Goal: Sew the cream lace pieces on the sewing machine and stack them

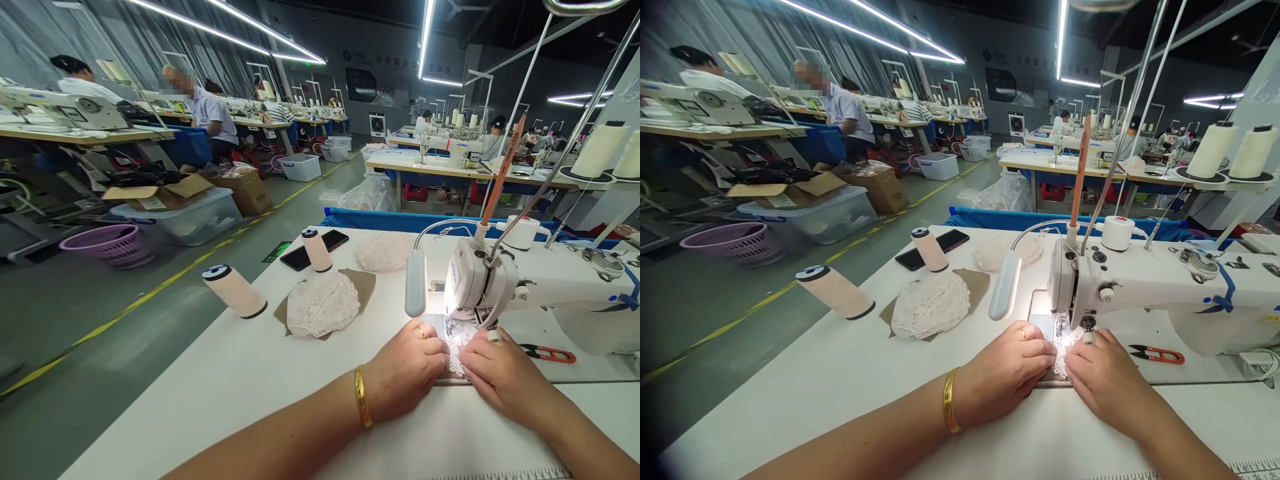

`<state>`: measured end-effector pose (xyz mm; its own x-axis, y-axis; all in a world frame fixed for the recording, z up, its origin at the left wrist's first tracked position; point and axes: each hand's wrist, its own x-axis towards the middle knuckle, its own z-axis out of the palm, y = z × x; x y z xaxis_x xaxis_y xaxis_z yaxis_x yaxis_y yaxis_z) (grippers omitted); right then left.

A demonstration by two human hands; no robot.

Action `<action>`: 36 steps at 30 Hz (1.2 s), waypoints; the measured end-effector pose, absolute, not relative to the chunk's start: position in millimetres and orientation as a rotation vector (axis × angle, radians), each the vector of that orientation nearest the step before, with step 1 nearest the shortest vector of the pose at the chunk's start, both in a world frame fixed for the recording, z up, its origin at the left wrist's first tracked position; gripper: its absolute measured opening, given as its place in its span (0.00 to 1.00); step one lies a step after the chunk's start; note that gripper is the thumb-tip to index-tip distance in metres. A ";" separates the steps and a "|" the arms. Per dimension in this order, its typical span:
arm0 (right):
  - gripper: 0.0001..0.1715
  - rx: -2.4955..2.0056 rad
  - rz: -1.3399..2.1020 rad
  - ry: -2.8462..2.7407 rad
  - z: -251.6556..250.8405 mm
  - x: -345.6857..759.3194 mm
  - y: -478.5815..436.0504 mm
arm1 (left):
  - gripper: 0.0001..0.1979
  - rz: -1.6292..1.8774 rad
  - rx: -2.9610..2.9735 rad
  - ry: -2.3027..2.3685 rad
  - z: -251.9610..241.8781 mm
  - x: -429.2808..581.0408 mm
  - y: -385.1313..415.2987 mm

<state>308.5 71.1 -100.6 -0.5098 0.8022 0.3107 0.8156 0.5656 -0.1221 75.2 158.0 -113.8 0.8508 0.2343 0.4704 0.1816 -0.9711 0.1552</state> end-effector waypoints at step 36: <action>0.17 -1.326 -0.076 -2.424 -110.4 309.3 76.1 | 0.09 0.773 2.971 0.393 -121.0 78.1 162.6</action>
<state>309.3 76.1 -110.4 -0.4856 0.8015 0.3490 0.8218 0.5547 -0.1303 78.1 162.6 -121.0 0.8432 0.2550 0.4733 0.2320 -0.9667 0.1077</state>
